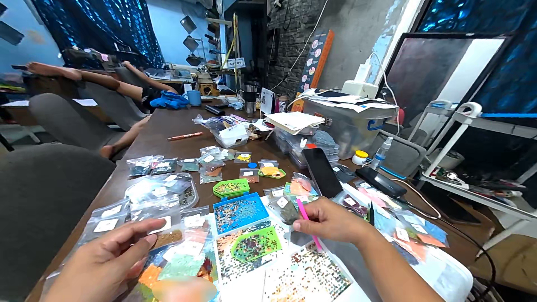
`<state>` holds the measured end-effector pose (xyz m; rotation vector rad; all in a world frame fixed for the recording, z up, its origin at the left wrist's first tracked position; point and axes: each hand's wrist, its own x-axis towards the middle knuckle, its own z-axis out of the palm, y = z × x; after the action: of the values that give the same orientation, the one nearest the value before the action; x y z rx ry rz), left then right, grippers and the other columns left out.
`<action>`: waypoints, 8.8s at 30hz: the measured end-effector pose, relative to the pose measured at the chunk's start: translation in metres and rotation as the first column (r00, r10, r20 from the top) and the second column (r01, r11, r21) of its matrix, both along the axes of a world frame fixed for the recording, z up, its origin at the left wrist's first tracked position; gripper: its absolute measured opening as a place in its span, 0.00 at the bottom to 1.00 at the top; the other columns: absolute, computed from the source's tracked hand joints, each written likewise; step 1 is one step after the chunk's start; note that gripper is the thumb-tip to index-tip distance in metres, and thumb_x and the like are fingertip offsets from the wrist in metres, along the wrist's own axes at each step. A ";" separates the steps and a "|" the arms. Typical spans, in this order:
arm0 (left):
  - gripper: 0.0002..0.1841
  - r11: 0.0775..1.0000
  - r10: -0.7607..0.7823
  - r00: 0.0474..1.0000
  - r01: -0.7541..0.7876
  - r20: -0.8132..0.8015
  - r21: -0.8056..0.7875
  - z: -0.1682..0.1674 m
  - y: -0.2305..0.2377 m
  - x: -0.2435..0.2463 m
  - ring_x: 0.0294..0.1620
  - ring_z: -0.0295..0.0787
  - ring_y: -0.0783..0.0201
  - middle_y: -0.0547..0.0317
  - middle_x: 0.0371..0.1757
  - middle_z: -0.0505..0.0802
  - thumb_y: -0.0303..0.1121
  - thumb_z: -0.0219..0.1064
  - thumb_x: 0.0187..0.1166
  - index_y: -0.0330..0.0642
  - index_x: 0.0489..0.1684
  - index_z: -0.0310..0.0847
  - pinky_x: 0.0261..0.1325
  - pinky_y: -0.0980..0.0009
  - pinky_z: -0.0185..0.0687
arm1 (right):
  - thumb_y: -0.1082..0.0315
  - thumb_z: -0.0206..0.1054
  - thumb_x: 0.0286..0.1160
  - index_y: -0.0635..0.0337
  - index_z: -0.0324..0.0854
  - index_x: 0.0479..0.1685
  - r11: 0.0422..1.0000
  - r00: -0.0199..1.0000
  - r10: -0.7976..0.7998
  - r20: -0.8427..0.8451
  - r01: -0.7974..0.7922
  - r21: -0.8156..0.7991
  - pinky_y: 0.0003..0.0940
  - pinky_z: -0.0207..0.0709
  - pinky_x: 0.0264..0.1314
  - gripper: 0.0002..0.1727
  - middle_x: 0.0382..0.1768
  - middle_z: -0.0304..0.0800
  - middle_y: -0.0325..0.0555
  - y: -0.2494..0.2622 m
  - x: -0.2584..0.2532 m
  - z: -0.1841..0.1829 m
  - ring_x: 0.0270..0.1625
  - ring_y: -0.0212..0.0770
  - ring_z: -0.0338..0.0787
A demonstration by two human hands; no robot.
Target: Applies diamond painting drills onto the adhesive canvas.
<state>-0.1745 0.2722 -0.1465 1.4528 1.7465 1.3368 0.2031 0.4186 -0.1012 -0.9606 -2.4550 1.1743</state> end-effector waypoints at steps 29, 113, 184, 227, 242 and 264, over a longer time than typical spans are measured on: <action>0.14 0.995 0.050 0.994 -0.041 -0.097 0.087 -0.004 0.003 0.008 0.37 0.87 0.79 0.64 0.46 0.94 0.28 0.65 0.74 0.38 0.55 0.88 0.41 0.79 0.83 | 0.64 0.59 0.86 0.53 0.83 0.32 0.999 0.968 0.010 -0.249 -0.020 -0.037 0.13 0.76 0.29 0.13 0.21 0.83 0.24 -0.009 0.003 -0.002 0.23 0.16 0.80; 0.14 0.998 -0.049 0.998 0.048 -0.031 -0.050 0.010 0.009 0.010 0.48 0.87 0.64 0.52 0.58 0.90 0.25 0.61 0.85 0.41 0.63 0.87 0.55 0.64 0.84 | 0.52 0.55 0.91 0.54 0.77 0.33 0.951 0.832 0.133 -0.538 0.046 0.306 0.14 0.74 0.22 0.19 0.18 0.78 0.25 -0.122 -0.156 -0.021 0.20 0.14 0.77; 0.13 0.995 0.017 0.996 -0.007 -0.093 0.103 -0.012 0.010 0.005 0.32 0.85 0.72 0.59 0.46 0.94 0.23 0.64 0.78 0.40 0.56 0.88 0.34 0.70 0.81 | 0.59 0.54 0.90 0.52 0.76 0.31 0.813 0.681 -0.383 -0.624 0.569 0.123 0.13 0.74 0.24 0.15 0.20 0.79 0.23 -0.082 0.014 -0.055 0.20 0.16 0.78; 0.10 0.998 -0.013 0.988 0.022 -0.156 0.055 0.003 0.007 0.013 0.47 0.88 0.63 0.52 0.51 0.92 0.22 0.67 0.81 0.36 0.54 0.90 0.55 0.61 0.85 | 0.54 0.58 0.89 0.48 0.79 0.37 0.848 0.742 -0.265 -0.616 0.483 0.217 0.15 0.77 0.24 0.13 0.22 0.81 0.18 -0.102 -0.019 -0.043 0.22 0.14 0.79; 0.13 0.997 -0.083 0.994 0.082 -0.071 -0.006 0.006 0.012 0.013 0.54 0.87 0.63 0.51 0.56 0.90 0.22 0.62 0.83 0.38 0.59 0.89 0.62 0.65 0.82 | 0.52 0.61 0.86 0.51 0.80 0.30 0.979 0.830 0.081 -0.552 0.036 0.198 0.14 0.73 0.20 0.17 0.17 0.79 0.24 -0.125 -0.196 -0.041 0.18 0.16 0.78; 0.14 0.993 -0.113 0.989 0.116 -0.100 0.025 0.006 0.012 0.019 0.51 0.87 0.64 0.53 0.54 0.91 0.22 0.61 0.83 0.41 0.58 0.90 0.58 0.65 0.83 | 0.46 0.64 0.82 0.52 0.79 0.28 0.949 0.804 0.119 -0.583 0.081 0.306 0.13 0.73 0.18 0.20 0.16 0.79 0.25 -0.126 -0.209 -0.070 0.17 0.15 0.78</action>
<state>-0.1559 0.2847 -0.1408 1.6356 1.6814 1.2574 -0.0063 0.2927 -0.1712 -0.3832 -2.0389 0.8666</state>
